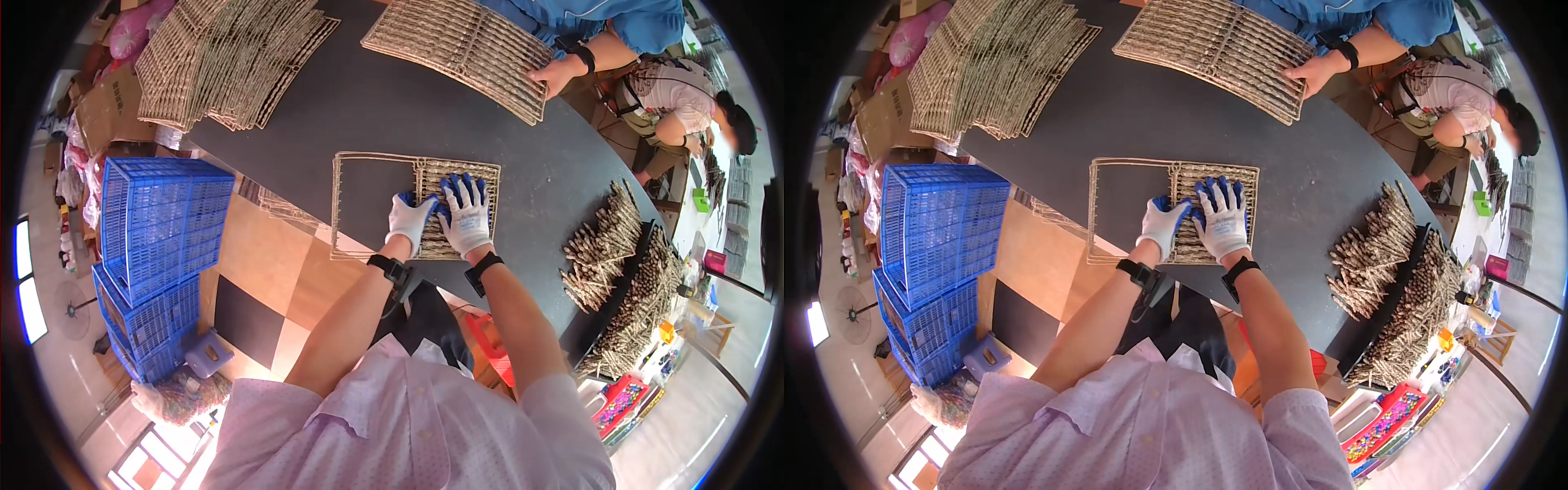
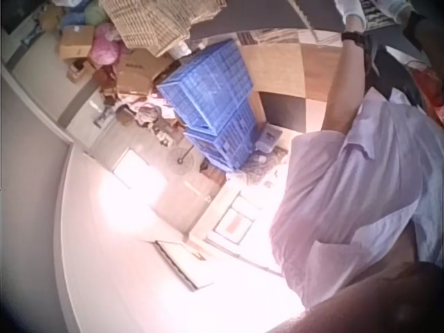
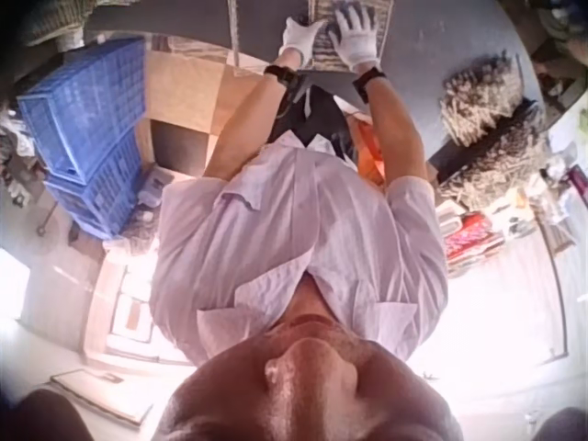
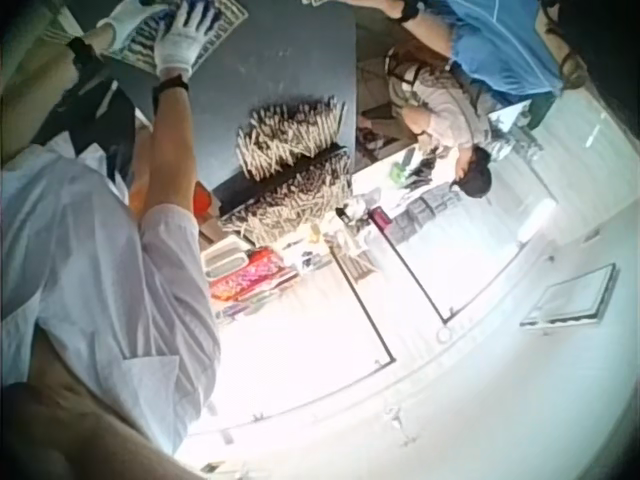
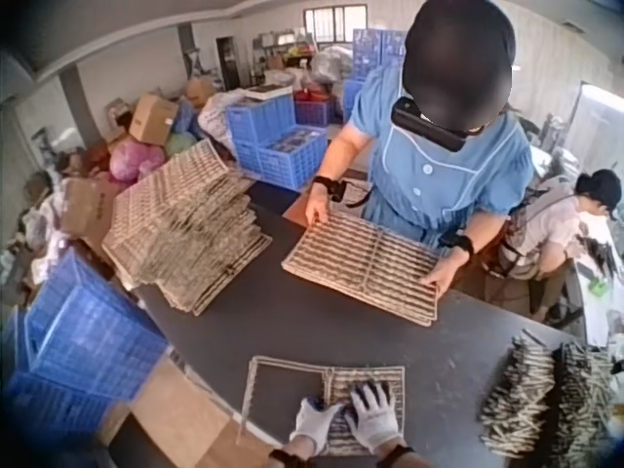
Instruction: The person assembles rectangular woven trays by inserting thin sticks into a metal frame. They pick up sticks from a pile on the table, align them with the frame, and press them into place. The person works at a table with other workers in the background.
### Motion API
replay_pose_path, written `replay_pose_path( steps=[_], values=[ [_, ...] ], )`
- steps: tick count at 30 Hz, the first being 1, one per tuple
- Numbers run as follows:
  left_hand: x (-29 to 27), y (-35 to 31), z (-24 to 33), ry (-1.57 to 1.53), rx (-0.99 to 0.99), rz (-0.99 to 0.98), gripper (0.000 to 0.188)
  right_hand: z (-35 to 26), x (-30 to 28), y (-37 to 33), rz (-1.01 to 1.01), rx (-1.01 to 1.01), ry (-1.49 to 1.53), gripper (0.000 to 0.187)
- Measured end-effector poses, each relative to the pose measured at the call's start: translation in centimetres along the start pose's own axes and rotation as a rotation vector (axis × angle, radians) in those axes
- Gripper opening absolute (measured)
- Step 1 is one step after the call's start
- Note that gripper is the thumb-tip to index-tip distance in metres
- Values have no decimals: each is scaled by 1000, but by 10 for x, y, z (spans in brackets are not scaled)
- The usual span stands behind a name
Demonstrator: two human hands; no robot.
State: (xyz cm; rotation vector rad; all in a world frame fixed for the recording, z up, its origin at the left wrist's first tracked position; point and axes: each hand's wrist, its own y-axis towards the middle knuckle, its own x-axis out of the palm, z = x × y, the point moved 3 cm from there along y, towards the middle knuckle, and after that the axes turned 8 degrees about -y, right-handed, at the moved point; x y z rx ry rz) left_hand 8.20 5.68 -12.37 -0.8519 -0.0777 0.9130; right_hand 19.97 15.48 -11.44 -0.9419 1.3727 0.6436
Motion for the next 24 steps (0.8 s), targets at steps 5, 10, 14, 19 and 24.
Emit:
replay_pose_path(
  steps=[5, 10, 14, 19, 24],
  values=[
    [-2, 14, 14, 296, 115, -107, 70, 0, -2, 1, 102, 16, 49, 61],
    [4, 15, 4, 429, 146, 31, 61, -2, -2, 1, 166, 50, 76, 59],
    [7, 12, -7, 274, 160, 56, 58, -5, 0, -5, 183, 94, 100, 61],
    [7, 2, -5, 300, 118, 34, 69, -9, -1, -24, 312, 101, 166, 63],
    [9, -4, 3, 390, 66, 50, 77, -10, 7, -33, 191, 101, 115, 64]
  ],
)
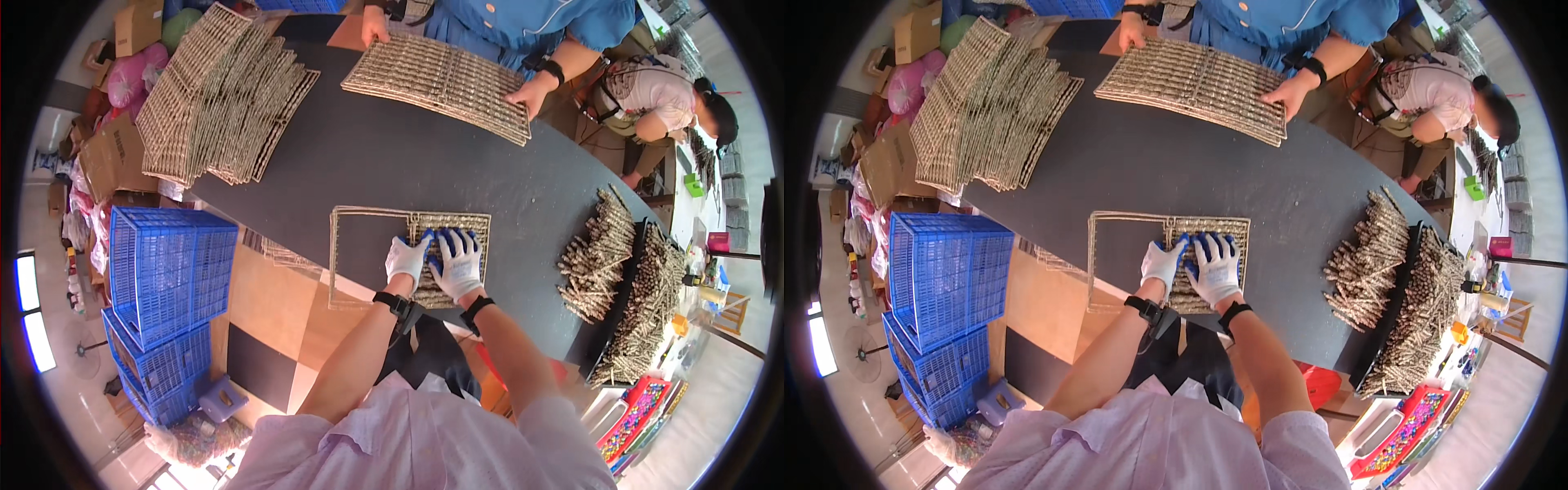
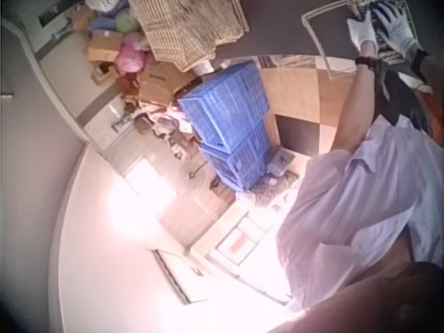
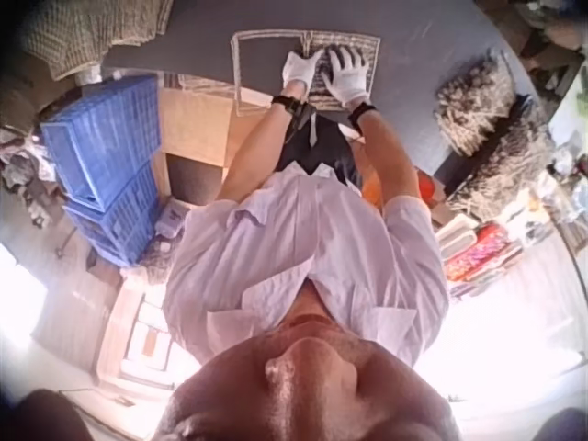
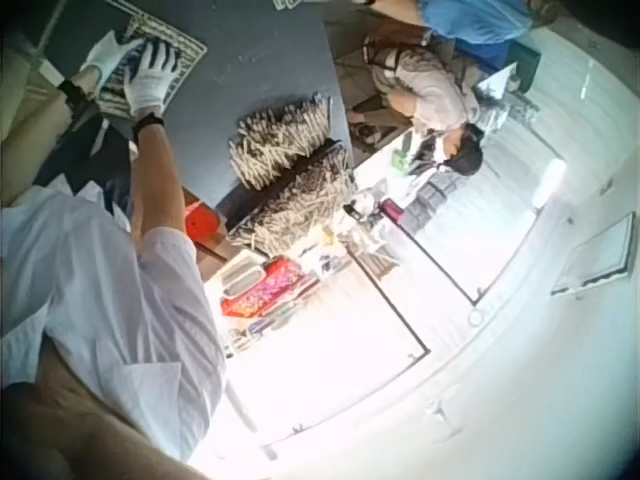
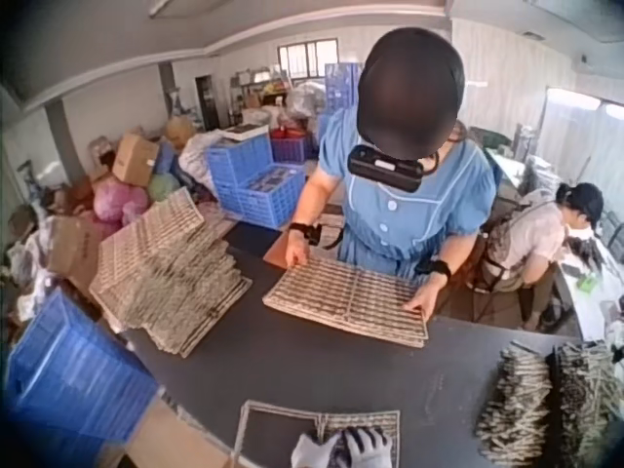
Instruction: The person assembles rectangular woven trays by inserting thin sticks into a metal frame. They pick up sticks from a pile on the table, align them with the frame, and press them into place. The person works at a table with other workers in the background.
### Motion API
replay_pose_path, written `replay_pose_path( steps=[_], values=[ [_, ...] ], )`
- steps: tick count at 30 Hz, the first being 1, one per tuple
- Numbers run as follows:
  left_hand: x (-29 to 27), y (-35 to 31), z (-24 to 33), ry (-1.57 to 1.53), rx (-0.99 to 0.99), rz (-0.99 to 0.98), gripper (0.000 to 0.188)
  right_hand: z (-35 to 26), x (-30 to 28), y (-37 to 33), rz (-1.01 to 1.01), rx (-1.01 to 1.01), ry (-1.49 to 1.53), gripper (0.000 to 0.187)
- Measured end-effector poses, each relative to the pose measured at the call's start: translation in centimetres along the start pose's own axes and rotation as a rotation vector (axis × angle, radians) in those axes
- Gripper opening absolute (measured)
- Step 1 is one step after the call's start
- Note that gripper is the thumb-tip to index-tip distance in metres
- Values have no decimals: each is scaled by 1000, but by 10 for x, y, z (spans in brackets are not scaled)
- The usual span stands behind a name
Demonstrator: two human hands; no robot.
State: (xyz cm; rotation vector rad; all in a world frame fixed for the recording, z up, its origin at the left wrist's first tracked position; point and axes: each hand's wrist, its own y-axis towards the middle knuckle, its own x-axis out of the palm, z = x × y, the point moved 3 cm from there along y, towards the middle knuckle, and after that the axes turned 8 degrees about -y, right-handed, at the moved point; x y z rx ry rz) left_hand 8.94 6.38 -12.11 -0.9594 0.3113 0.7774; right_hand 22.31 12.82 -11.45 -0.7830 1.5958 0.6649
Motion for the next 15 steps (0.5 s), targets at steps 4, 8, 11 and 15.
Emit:
replay_pose_path(
  steps=[4, 8, 11, 15],
  values=[
    [4, 4, 3, 68, 103, -39, 69, 1, 1, 1, 101, -24, 50, 68],
    [8, 2, -1, 171, 147, 65, 66, 0, 2, 0, 98, -21, 76, 67],
    [6, 3, 0, 185, 195, 59, 68, 0, 0, 0, 100, -13, 77, 67],
    [-3, 5, 2, 184, 253, 20, 64, 1, -1, 2, 83, -5, 77, 68]
  ],
)
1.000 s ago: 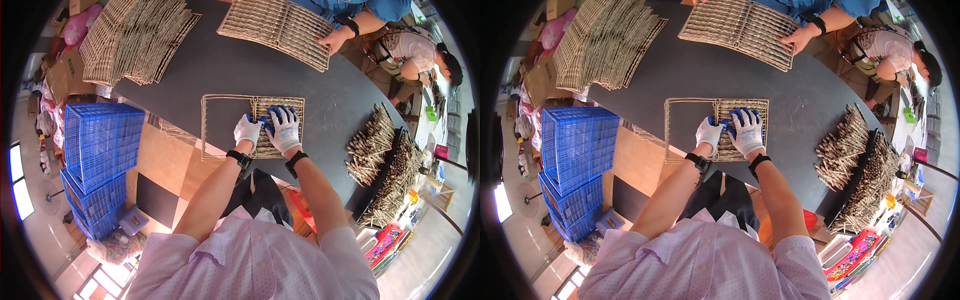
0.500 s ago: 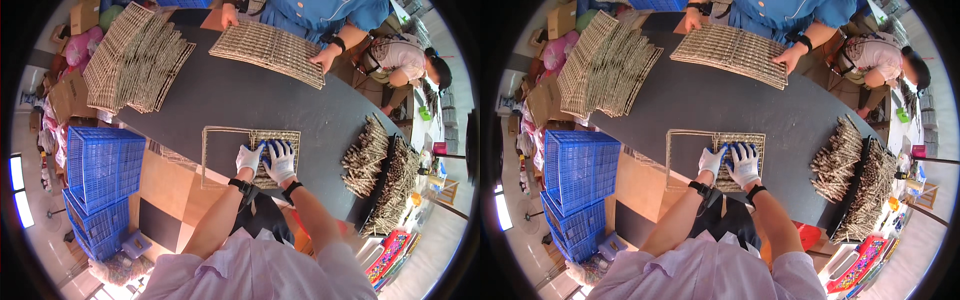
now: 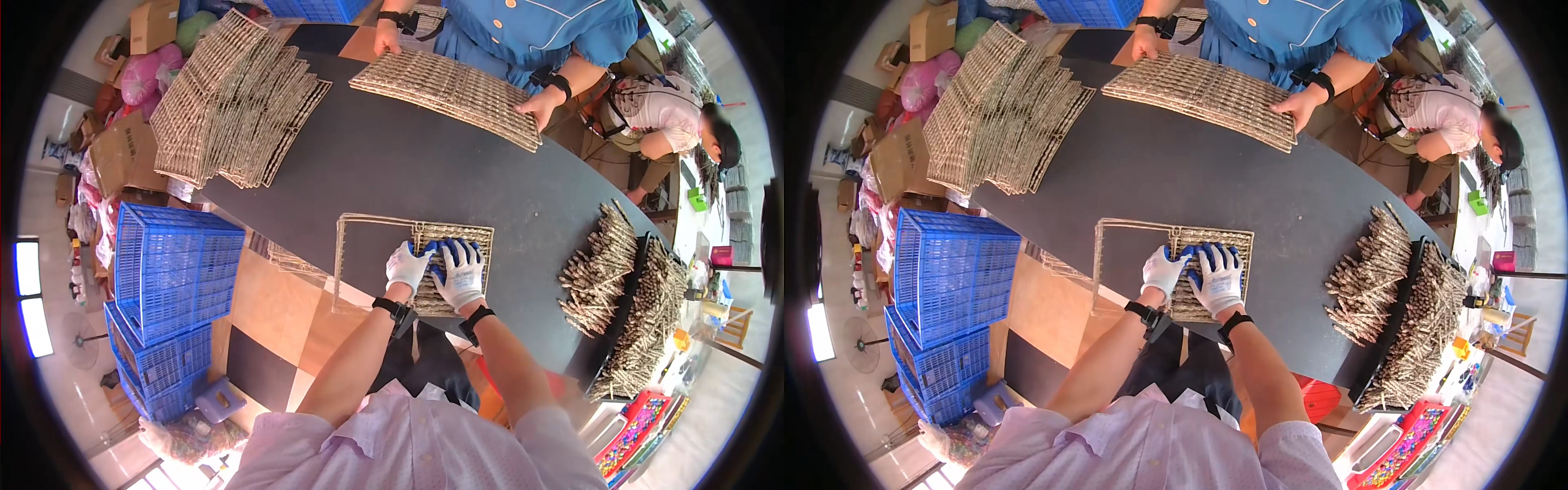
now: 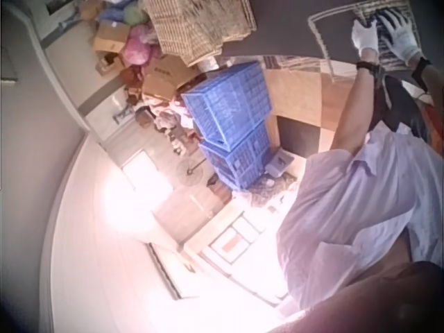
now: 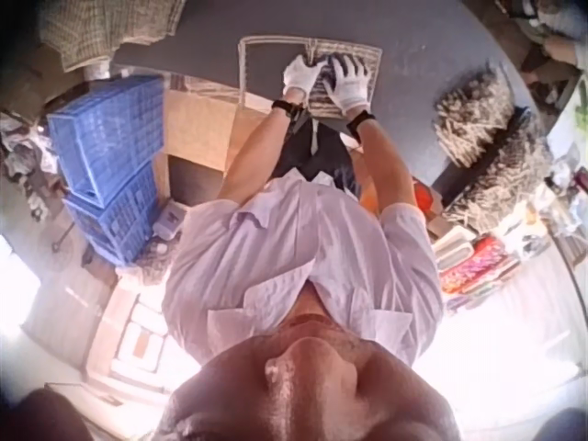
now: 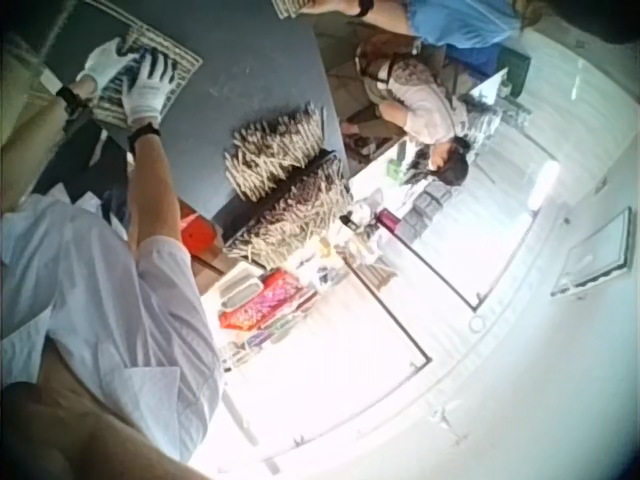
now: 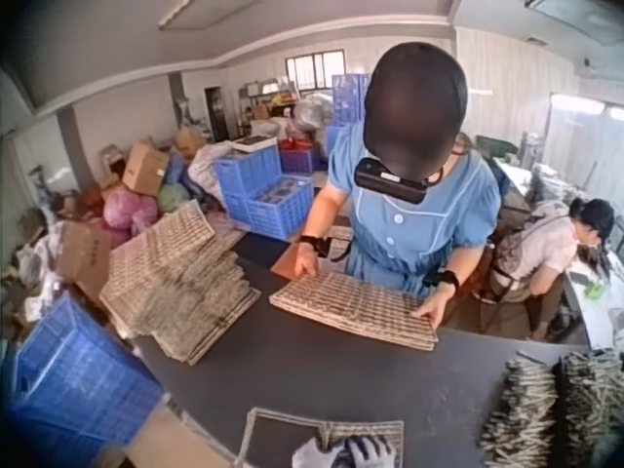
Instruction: The person assembles rectangular woven trays by inserting thin sticks into a metal frame. They pick up sticks from a pile on the table, align them with the frame, and press them into place. The person works at a table with other workers in the background.
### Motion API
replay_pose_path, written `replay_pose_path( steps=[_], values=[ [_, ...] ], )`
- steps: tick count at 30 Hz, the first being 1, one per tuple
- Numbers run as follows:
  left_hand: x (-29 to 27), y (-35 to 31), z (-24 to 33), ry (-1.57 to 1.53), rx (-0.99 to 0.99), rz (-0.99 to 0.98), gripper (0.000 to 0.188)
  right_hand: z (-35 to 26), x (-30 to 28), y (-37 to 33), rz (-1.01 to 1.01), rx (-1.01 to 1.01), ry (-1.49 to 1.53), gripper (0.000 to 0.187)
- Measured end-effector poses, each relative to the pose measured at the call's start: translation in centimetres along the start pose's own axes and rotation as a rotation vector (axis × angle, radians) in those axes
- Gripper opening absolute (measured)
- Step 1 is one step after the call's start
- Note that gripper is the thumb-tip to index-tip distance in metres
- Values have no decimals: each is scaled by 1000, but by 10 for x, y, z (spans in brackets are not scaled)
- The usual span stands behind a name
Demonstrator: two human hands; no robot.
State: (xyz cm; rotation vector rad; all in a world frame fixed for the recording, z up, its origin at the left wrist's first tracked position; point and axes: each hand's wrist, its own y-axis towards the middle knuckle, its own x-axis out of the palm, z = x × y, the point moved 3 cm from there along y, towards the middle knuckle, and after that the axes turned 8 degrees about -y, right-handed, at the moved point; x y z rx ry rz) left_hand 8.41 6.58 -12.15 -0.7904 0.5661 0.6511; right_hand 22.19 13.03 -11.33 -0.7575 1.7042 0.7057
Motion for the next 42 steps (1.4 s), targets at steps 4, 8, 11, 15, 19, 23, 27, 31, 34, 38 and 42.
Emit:
replay_pose_path(
  steps=[4, 8, 11, 15, 19, 23, 27, 31, 34, 38, 42],
  values=[
    [4, -33, 1, 31, 116, 184, 74, 1, 2, 0, -47, 1, -42, 66],
    [-8, -53, -8, -121, 351, 476, 70, 2, 6, -4, -69, 30, -32, 64],
    [3, -46, 2, 41, 741, 256, 62, 2, 7, -2, -31, 9, -23, 62],
    [18, -34, 10, 93, 795, 79, 64, 10, -3, 1, 19, -29, 135, 60],
    [19, -31, 11, 238, 700, 61, 63, 28, -36, -11, 219, -10, 294, 46],
    [21, -32, 19, 238, 705, 111, 60, 66, -58, -46, 289, 419, 185, 43],
    [25, -31, 22, 251, 651, 104, 58, 64, -27, -63, 43, 721, 471, 57],
    [20, -31, 22, 275, 667, 43, 64, 45, -6, -44, 30, 699, 219, 52],
    [16, -31, 25, 233, 680, -22, 68, 54, 0, -14, 47, 790, 278, 43],
    [17, -32, 26, 257, 609, -54, 72, 66, 9, 25, 6, 735, 183, 40],
    [21, -32, 24, 182, 547, 38, 65, 73, 9, 17, 73, 664, 342, 35]
  ],
)
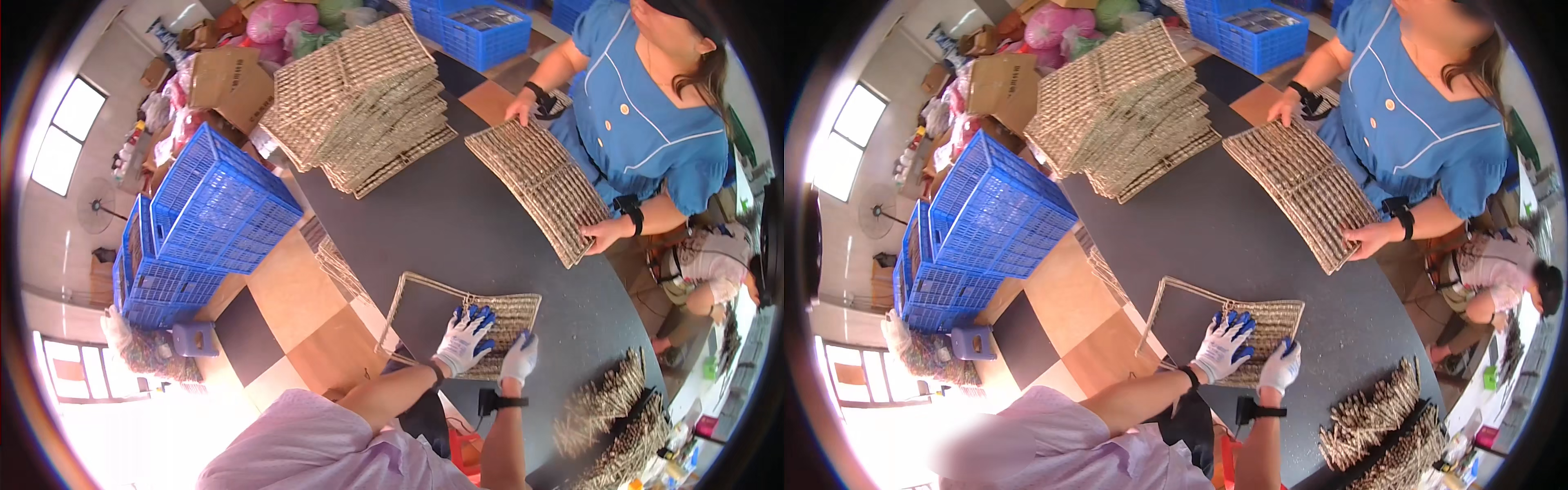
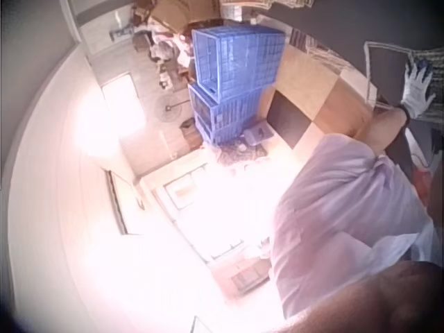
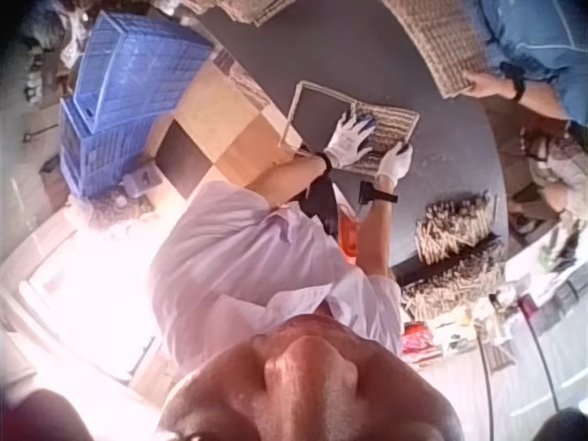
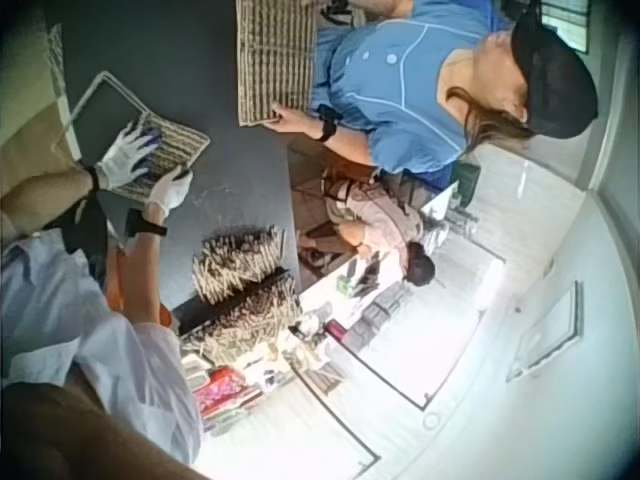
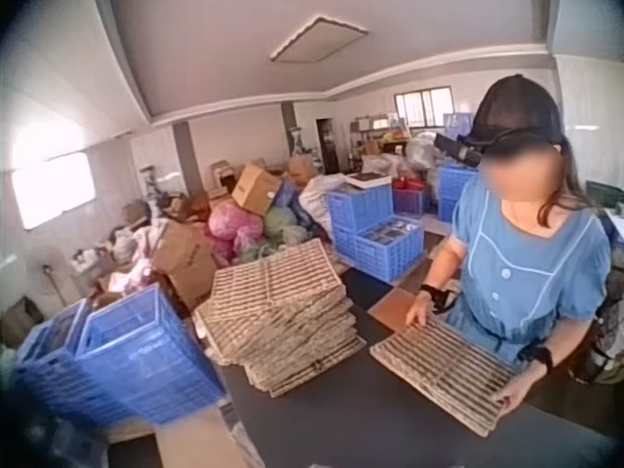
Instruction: The person assembles rectangular woven trays by inserting thin sticks into a metal frame. They pick up sticks from a pile on the table, align them with the frame, and press them into place. The person works at a table with other workers in the background.
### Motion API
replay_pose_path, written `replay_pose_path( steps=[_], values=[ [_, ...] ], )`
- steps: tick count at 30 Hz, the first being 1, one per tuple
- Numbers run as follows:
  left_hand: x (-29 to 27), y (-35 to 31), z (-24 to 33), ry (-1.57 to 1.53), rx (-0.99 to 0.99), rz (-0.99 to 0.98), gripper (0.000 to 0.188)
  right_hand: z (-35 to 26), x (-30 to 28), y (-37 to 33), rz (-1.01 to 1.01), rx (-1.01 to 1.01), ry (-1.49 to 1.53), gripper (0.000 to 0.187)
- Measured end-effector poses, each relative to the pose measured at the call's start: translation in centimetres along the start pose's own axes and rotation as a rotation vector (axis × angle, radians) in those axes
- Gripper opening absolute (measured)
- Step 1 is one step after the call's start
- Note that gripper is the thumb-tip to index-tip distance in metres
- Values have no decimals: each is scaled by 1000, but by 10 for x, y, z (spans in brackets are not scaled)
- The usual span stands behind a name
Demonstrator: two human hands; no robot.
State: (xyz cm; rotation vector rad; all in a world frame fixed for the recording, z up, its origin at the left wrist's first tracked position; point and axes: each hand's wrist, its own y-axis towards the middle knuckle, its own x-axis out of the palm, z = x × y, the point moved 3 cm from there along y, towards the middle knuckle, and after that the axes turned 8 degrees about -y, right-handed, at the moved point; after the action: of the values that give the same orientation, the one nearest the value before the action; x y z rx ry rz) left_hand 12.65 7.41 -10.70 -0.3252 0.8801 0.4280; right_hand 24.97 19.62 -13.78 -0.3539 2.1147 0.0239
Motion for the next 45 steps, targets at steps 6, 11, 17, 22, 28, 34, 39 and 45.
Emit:
replay_pose_path(
  steps=[6, 11, 17, 22, 28, 34, 39, 45],
  values=[
    [11, 2, 2, -45, -147, 195, 56, 42, -22, -48, -127, -120, -128, 23],
    [7, 1, 2, -73, -151, 164, 56, 58, -22, -58, -162, -125, -122, 24],
    [-1, 4, 9, -4, -132, 60, 59, 18, 1, 8, 67, -153, -59, 28],
    [3, 4, 7, 20, -180, 48, 60, 12, 7, 20, 119, -228, -98, 28],
    [7, 2, 5, -119, -103, 250, 49, 63, -23, -57, -149, -167, -227, 27],
    [8, 3, 7, -15, -74, 127, 49, 44, -20, -24, -141, -106, -301, 30],
    [6, 5, 8, 1, -107, 48, 56, 23, -15, 6, -38, -136, -226, 30],
    [3, 2, 9, -69, -89, 93, 56, 5, -58, -6, 59, -91, -369, 33]
  ],
)
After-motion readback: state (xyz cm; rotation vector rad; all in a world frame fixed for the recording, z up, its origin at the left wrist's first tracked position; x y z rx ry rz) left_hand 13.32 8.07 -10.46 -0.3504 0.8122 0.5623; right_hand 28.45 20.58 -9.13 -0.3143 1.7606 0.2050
